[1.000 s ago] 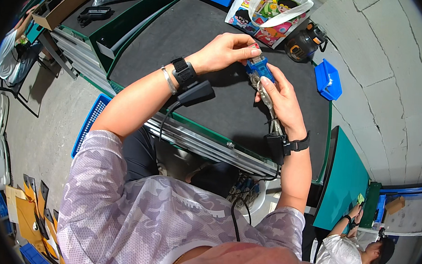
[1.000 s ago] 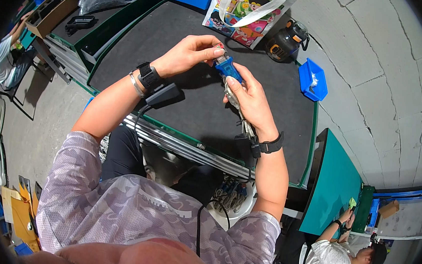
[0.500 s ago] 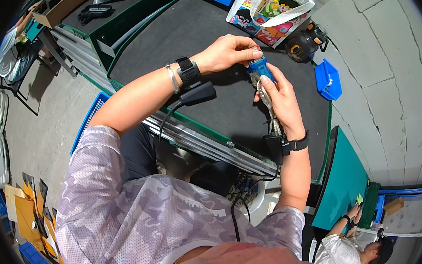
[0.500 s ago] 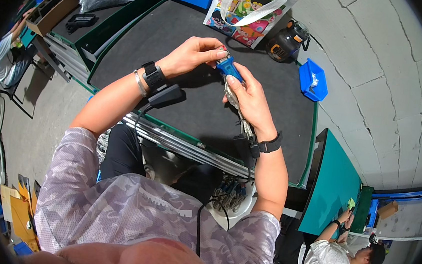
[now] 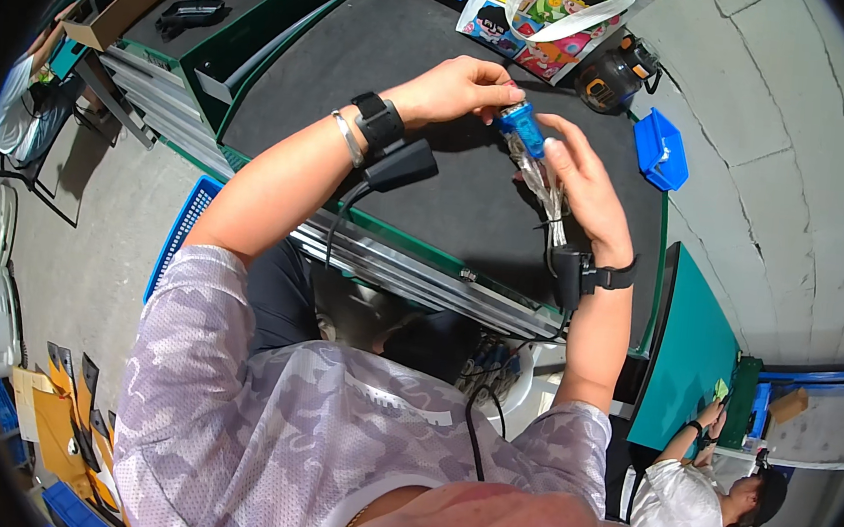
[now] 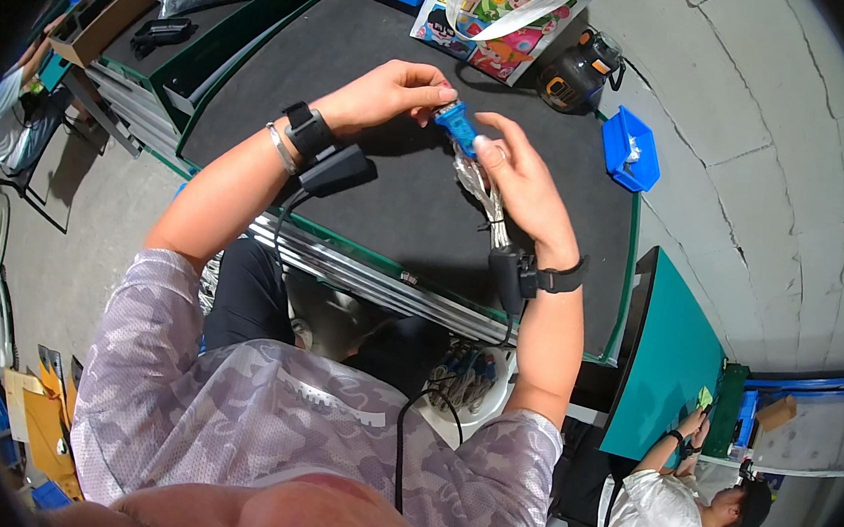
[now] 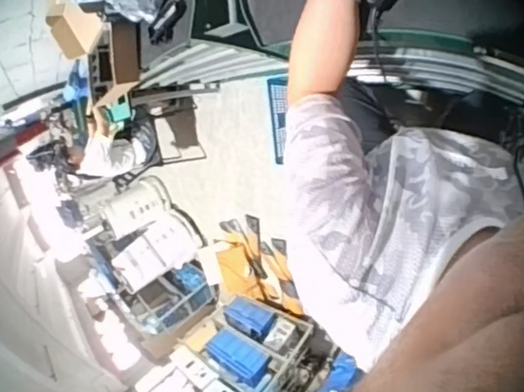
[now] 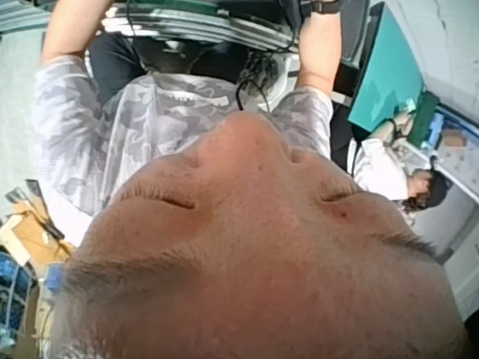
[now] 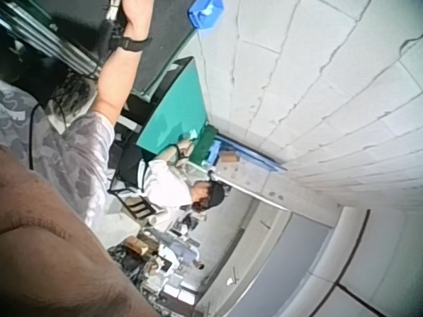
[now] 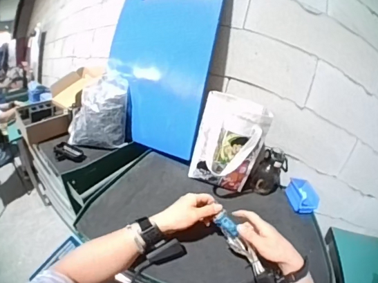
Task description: The recorder is assembling electrical connectors and cables at a workbench.
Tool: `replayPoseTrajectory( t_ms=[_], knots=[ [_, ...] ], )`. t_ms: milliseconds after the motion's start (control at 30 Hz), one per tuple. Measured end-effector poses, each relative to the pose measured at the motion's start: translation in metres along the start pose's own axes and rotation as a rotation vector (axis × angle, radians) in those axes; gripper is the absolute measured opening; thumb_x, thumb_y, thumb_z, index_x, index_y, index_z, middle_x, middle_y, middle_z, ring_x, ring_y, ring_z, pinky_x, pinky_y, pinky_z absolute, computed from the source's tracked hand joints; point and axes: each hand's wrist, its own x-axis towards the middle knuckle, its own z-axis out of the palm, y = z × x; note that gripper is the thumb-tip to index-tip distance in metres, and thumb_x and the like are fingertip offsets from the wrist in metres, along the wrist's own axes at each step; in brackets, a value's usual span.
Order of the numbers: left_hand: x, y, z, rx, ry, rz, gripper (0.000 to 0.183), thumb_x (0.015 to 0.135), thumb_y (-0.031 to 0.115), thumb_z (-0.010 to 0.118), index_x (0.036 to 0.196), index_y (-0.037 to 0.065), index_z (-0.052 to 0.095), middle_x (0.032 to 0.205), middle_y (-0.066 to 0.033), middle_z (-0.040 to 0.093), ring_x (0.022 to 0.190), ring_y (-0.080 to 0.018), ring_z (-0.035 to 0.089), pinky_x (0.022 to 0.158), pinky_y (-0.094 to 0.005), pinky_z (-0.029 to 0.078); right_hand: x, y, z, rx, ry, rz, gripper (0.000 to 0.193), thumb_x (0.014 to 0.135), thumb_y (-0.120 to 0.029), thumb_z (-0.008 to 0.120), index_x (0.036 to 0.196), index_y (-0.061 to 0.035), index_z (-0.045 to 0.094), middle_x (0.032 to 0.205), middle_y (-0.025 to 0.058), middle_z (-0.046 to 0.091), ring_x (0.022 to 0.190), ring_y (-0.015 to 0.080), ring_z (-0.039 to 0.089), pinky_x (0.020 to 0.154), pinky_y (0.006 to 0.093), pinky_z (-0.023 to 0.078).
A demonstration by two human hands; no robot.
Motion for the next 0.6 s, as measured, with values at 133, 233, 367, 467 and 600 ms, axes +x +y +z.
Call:
replayPoseTrajectory(
  t_ms=[133, 233, 367, 467, 600],
  knots=[
    [-0.005, 0.005, -0.018, -0.005, -0.134, -0.086, 0.036, 0.096, 0.037, 0.064, 0.099, 0.001, 0.068, 0.086, -0.0010, 0.065, 0.076, -0.0080, 0.059, 0.075, -0.0239, 0.049, 0.004, 0.002, -0.020, -0.056, 0.033, 0.064, 0.040, 0.103, -0.036, 0.052, 0.129, -0.0055, 0.056, 0.097, 0.0051, 0.063, 0.080, 0.0102, 0.062, 0.072, 0.0230, 0.048],
    [-0.007, 0.008, -0.030, 0.097, -0.246, -0.088, 0.036, 0.099, 0.037, 0.060, 0.094, 0.002, 0.065, 0.083, 0.0018, 0.061, 0.077, -0.0077, 0.056, 0.075, -0.0244, 0.048, 0.008, 0.006, -0.027, -0.062, 0.094, 0.149, 0.037, 0.101, -0.033, 0.057, 0.125, -0.0046, 0.059, 0.095, 0.0045, 0.066, 0.080, 0.0084, 0.060, 0.071, 0.0228, 0.047],
    [0.002, -0.006, -0.032, 0.232, 0.184, -0.117, 0.039, 0.098, 0.040, 0.060, 0.095, 0.002, 0.066, 0.084, 0.0001, 0.063, 0.078, -0.0082, 0.058, 0.074, -0.0241, 0.048, 0.012, 0.028, -0.036, -0.380, -0.038, 0.071, 0.027, 0.090, -0.015, 0.070, 0.112, -0.0016, 0.064, 0.086, 0.0021, 0.066, 0.076, 0.0076, 0.059, 0.069, 0.0254, 0.049],
    [0.003, -0.015, -0.036, 0.271, 0.310, -0.112, 0.037, 0.099, 0.037, 0.059, 0.101, 0.001, 0.067, 0.088, -0.0015, 0.066, 0.079, -0.0085, 0.059, 0.075, -0.0249, 0.049, 0.011, 0.024, -0.028, -0.425, -0.064, 0.095, 0.028, 0.086, -0.014, 0.071, 0.111, -0.0026, 0.065, 0.088, 0.0027, 0.063, 0.078, 0.0095, 0.057, 0.072, 0.0263, 0.048],
    [0.004, -0.024, -0.034, 0.349, 0.355, -0.110, 0.034, 0.098, 0.032, 0.058, 0.112, 0.001, 0.065, 0.093, -0.0032, 0.068, 0.081, -0.0102, 0.060, 0.077, -0.0269, 0.049, 0.013, 0.030, -0.022, -0.618, -0.085, -0.006, 0.038, 0.080, -0.014, 0.071, 0.116, -0.0053, 0.063, 0.092, 0.0040, 0.056, 0.082, 0.0138, 0.054, 0.078, 0.0280, 0.047]
  ],
)
